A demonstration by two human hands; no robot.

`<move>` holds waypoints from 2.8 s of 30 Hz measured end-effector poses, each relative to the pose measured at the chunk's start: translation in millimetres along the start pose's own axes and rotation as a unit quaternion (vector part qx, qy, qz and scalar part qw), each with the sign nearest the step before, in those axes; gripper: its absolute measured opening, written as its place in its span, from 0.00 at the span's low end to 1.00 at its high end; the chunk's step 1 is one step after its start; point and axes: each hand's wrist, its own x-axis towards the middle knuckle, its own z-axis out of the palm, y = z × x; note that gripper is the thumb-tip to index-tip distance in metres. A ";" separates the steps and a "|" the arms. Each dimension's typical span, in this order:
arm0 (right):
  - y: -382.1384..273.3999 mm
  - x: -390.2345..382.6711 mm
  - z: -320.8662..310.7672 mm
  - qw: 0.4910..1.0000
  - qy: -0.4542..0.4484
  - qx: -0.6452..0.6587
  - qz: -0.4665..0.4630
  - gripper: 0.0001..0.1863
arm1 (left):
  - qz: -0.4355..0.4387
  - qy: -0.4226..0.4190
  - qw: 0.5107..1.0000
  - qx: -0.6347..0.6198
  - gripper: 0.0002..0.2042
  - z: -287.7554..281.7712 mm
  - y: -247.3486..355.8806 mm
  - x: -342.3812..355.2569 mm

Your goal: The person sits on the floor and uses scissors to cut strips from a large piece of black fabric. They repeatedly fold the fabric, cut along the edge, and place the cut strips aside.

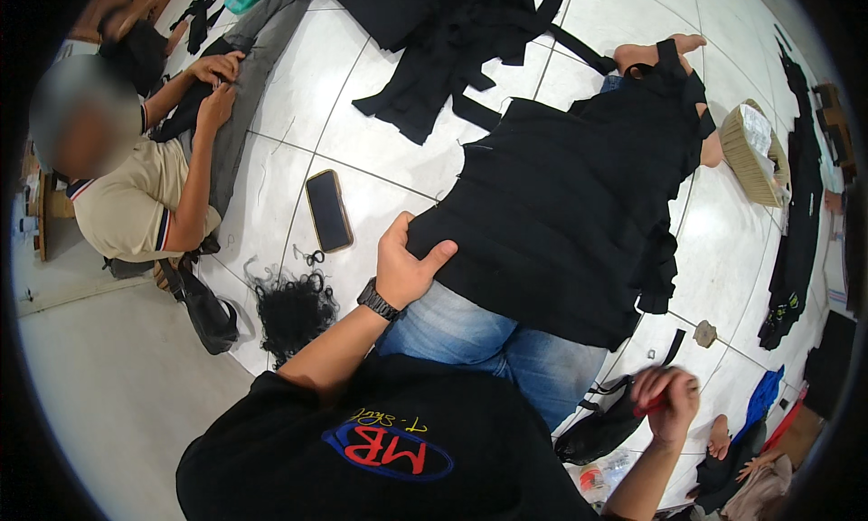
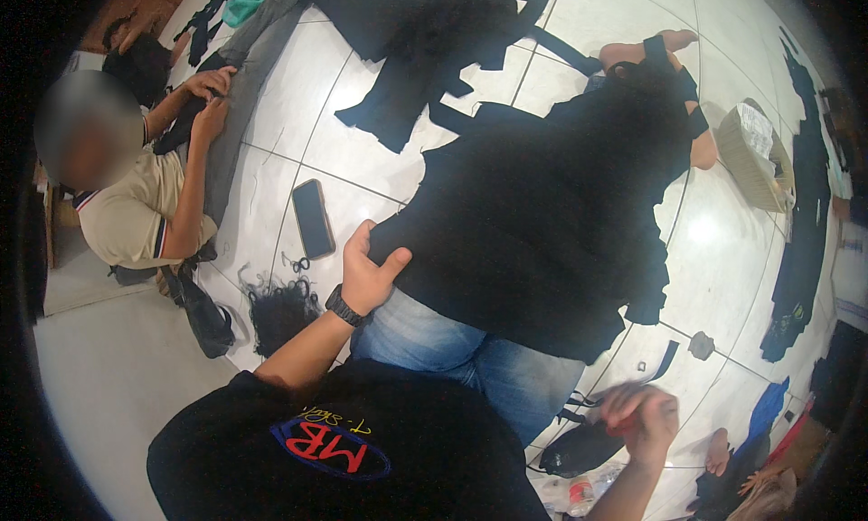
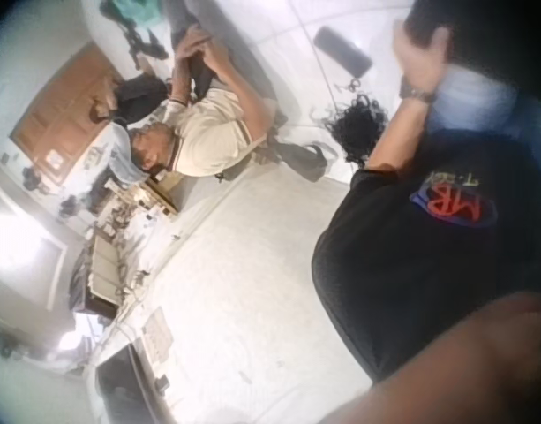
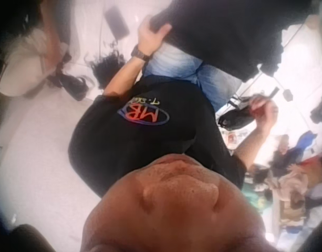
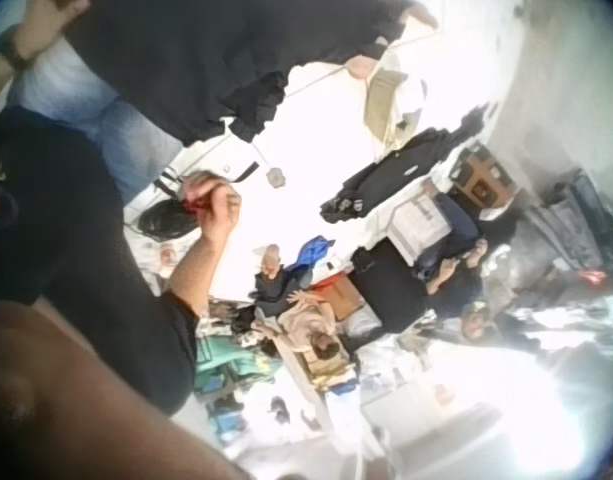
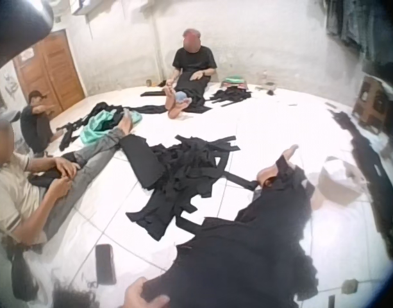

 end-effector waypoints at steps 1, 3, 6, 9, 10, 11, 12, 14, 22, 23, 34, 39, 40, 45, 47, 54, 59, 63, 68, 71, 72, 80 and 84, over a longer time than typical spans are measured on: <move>6.9 2.0 14.7 0.983 0.169 0.010 -0.075 0.27 | -0.004 0.005 0.999 0.047 0.20 0.6 7.6 -0.9; 2.1 39.6 32.3 0.873 0.200 -0.387 -0.218 0.20 | -0.009 0.022 1.000 0.008 0.19 2.5 3.7 -1.2; 8.4 50.4 20.7 0.654 0.107 -0.733 -0.152 0.10 | -0.004 0.043 0.999 -0.019 0.20 4.1 -3.3 -1.2; 16.6 40.1 5.5 0.649 0.038 -0.751 -0.120 0.07 | -0.013 0.050 0.998 -0.029 0.21 9.0 -2.2 0.2; 17.9 35.1 -0.2 0.655 0.009 -0.745 -0.126 0.08 | -0.020 0.050 0.998 -0.033 0.22 9.7 -2.7 -0.7; 20.5 30.8 -8.2 0.663 -0.011 -0.738 -0.126 0.09 | -0.022 0.051 0.998 -0.015 0.23 8.4 -5.4 -0.8; 22.1 27.5 -16.8 0.670 -0.027 -0.731 -0.125 0.10 | -0.022 0.047 0.998 -0.018 0.23 8.8 -5.0 -1.3; 26.5 19.5 -27.6 0.684 -0.033 -0.718 -0.122 0.11 | -0.021 0.037 0.999 -0.023 0.23 8.9 -1.5 -3.3; 21.3 1.1 -54.5 0.700 0.026 -0.705 -0.109 0.11 | 0.003 0.061 0.998 0.007 0.24 12.0 -4.5 -3.7; 18.8 -1.4 -58.7 0.698 0.027 -0.708 -0.107 0.11 | -0.006 0.050 0.999 0.000 0.24 12.1 -0.2 -3.6; 22.3 -21.5 -88.1 0.682 0.075 -0.723 -0.086 0.13 | -0.015 0.031 0.999 -0.020 0.22 10.6 2.4 -5.9; 35.0 -35.0 -111.2 0.672 0.086 -0.731 -0.083 0.11 | 0.012 0.040 0.999 0.024 0.23 12.0 4.7 -6.3; 40.3 -38.3 -117.4 0.671 0.090 -0.731 -0.086 0.11 | 0.008 0.035 0.999 0.022 0.23 12.0 7.0 -4.5; 48.9 -43.9 -131.1 0.669 0.083 -0.736 -0.052 0.14 | 0.005 0.047 0.999 0.022 0.23 12.4 5.6 -4.8; 49.8 -45.1 -135.3 0.667 0.083 -0.739 -0.050 0.15 | 0.019 0.057 0.998 0.019 0.24 12.0 3.2 -5.8; 55.6 -48.8 -114.9 0.653 0.102 -0.742 0.113 0.15 | 0.019 0.070 0.997 -0.001 0.23 14.1 2.8 -6.5; 26.7 -10.8 -0.6 0.961 0.151 -0.223 -0.070 0.20 | 0.050 0.090 0.993 -0.062 0.20 10.9 -2.3 -10.9; 16.8 26.9 28.9 0.672 0.173 -0.715 -0.089 0.25 | 0.036 0.120 0.991 -0.049 0.19 11.6 -4.5 -8.8; 55.9 8.3 -9.0 0.651 0.050 -0.749 -0.117 0.09 | 0.033 0.124 0.990 -0.059 0.19 17.1 -3.8 -5.8; 55.8 -0.8 -28.5 0.661 0.030 -0.738 -0.129 0.12 | 0.002 0.104 0.992 -0.072 0.19 18.1 2.6 -10.2; 55.4 -1.5 -30.4 0.665 0.031 -0.735 -0.124 0.13 | -0.008 0.094 0.993 -0.075 0.19 17.9 4.4 -10.8; 49.0 -3.7 -44.7 0.669 0.037 -0.733 -0.116 0.10 | -0.004 0.098 0.994 -0.041 0.20 14.3 5.5 -11.1; 54.5 -11.8 -63.2 0.668 0.051 -0.737 -0.088 0.09 | -0.005 0.099 0.995 -0.025 0.20 12.8 3.3 -9.9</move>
